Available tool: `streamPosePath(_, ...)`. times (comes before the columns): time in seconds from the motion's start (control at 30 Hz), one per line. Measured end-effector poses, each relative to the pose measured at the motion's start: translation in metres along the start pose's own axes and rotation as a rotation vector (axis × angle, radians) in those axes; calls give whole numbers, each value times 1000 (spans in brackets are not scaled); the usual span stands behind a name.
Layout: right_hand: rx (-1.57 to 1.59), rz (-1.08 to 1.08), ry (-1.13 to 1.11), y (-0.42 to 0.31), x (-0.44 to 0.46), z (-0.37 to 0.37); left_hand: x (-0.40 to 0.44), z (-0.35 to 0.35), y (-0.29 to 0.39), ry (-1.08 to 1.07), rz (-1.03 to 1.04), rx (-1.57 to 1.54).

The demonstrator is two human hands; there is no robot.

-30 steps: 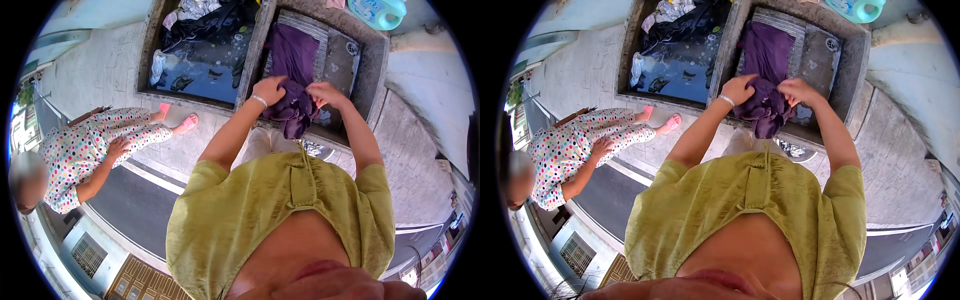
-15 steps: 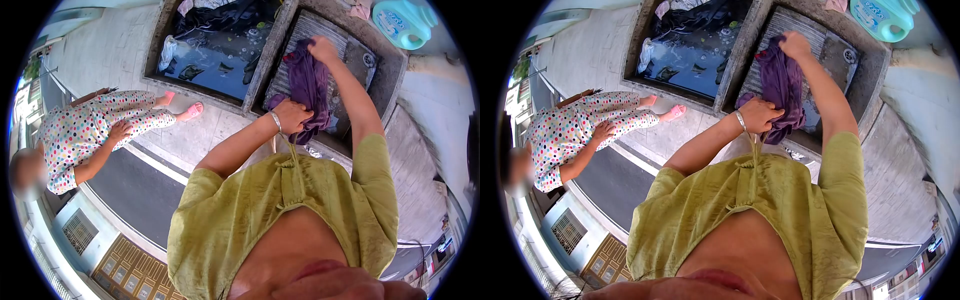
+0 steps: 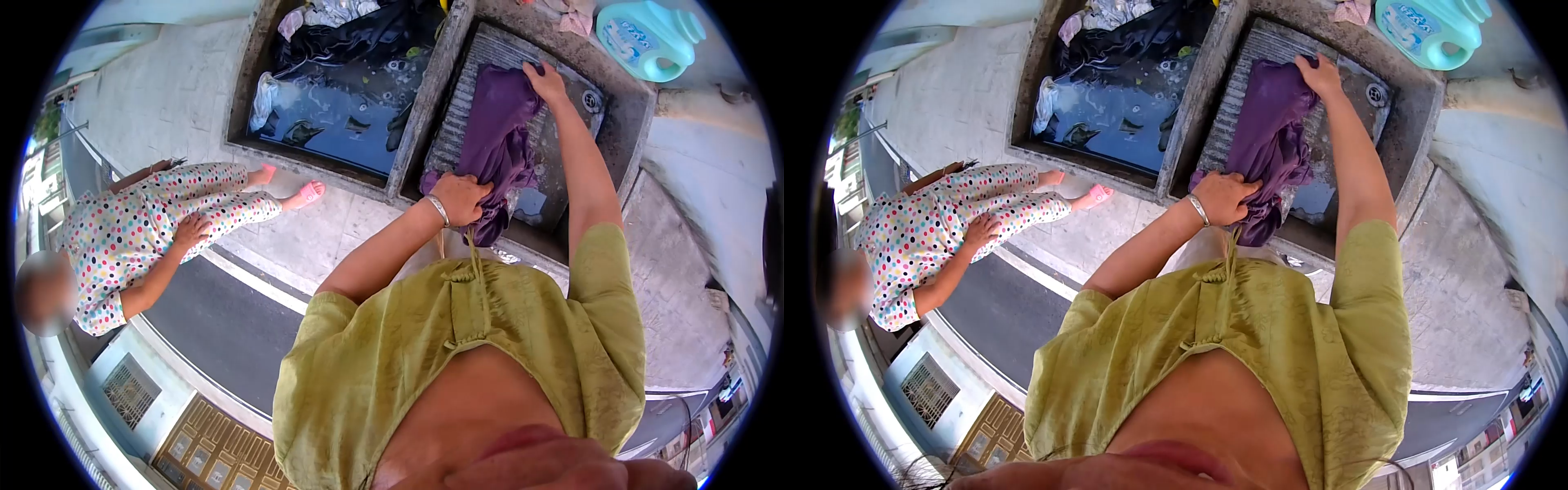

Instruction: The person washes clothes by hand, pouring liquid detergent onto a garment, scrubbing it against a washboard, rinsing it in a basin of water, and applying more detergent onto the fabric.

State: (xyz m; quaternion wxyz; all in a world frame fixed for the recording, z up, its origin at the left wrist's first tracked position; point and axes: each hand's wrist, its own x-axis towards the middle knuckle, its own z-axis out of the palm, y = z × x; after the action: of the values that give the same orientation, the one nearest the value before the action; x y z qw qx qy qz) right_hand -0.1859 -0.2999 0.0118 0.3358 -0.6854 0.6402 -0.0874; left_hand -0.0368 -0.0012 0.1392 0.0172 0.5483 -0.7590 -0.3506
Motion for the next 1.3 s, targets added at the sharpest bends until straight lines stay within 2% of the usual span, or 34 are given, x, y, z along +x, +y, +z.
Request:
streamPosePath(0.07, -90, 3, 15, -40, -23, 4, 1, 4, -3, 32, -38, -59)
streamPosePath(0.13, -593, 11, -118, -84, -60, -3, 0, -1, -3, 31, -106, -96)
streamPosePath(0.17, -659, -132, -138, -67, -44, 15, -3, -5, -2, 26, -171, -134)
streamPosePath(0.2, -657, -130, -141, -59, -37, 15, -5, -10, 1, 23, -173, -134)
streamPosePath(0.27, -277, -305, -86, -58, -35, 5, -5, -25, 6, 84, -425, 71)
streamPosePath(0.3, -190, -311, 72, -54, -33, -4, -1, -21, 4, 150, -472, 166)
streamPosePath(0.33, -62, -256, 111, -37, -13, -5, 6, -19, 6, 147, -474, 158)
streamPosePath(0.4, -97, -128, 267, -26, 2, -10, 29, -19, 9, 526, -79, 194)
streamPosePath(0.47, -175, -181, 245, -22, 0, 2, 56, 3, 8, 386, 0, 120)
streamPosePath(0.5, -289, -108, 100, -31, -19, 8, 70, 7, 3, -31, -129, -9)
streamPosePath(0.53, -402, -35, -45, -43, -29, 12, 75, 11, -4, -29, -126, -5)
streamPosePath(0.6, -418, 20, -76, -45, -19, 13, 81, 25, -16, -5, -124, 20)
streamPosePath(0.67, -241, 159, -102, -47, -4, 9, 68, 25, -13, -18, -53, -71)
streamPosePath(0.73, -273, 168, -71, -49, -9, 18, 52, 21, -9, -29, 85, -232)
streamPosePath(0.8, -418, 150, 34, -50, -10, 26, 50, 18, -6, -96, 107, -204)
streamPosePath(0.83, -397, 165, 52, -58, -16, 21, 57, 22, -11, -247, 89, -240)
streamPosePath(0.87, -395, 158, 61, -46, -7, 24, 56, 15, -8, -239, 91, -233)
streamPosePath(0.93, -348, -26, -32, -24, 7, 25, 53, 4, -1, 256, 129, 94)
streamPosePath(0.97, -241, -122, 149, -23, -3, 27, 56, 9, -5, 179, 86, 130)
streamPosePath(1.0, -165, -385, 281, -17, -17, 26, 56, 19, -10, -18, -33, 112)
streamPosePath(1.03, -91, -652, 409, -23, -40, 16, 57, 23, -8, -100, -64, 144)
streamPosePath(1.07, -17, -776, 449, -42, -78, 6, 61, 24, -8, -176, -94, 182)
streamPosePath(1.1, -86, -762, 328, -53, -122, 0, 64, 29, -11, -178, -81, 182)
streamPosePath(1.13, -159, -839, 304, -60, -162, 0, 65, 36, -14, -213, -61, 161)
streamPosePath(1.17, -229, -808, 157, -52, -194, 8, 66, 41, -16, -245, -45, 139)
streamPosePath(1.2, -209, -763, 123, -38, -208, 27, 66, 35, -15, -244, -41, 138)
streamPosePath(1.27, -307, -750, 192, -18, -156, 43, 67, 19, -8, -306, -69, 177)
streamPosePath(1.3, -360, -692, 212, -23, -115, 50, 67, 23, -11, -191, -27, 122)
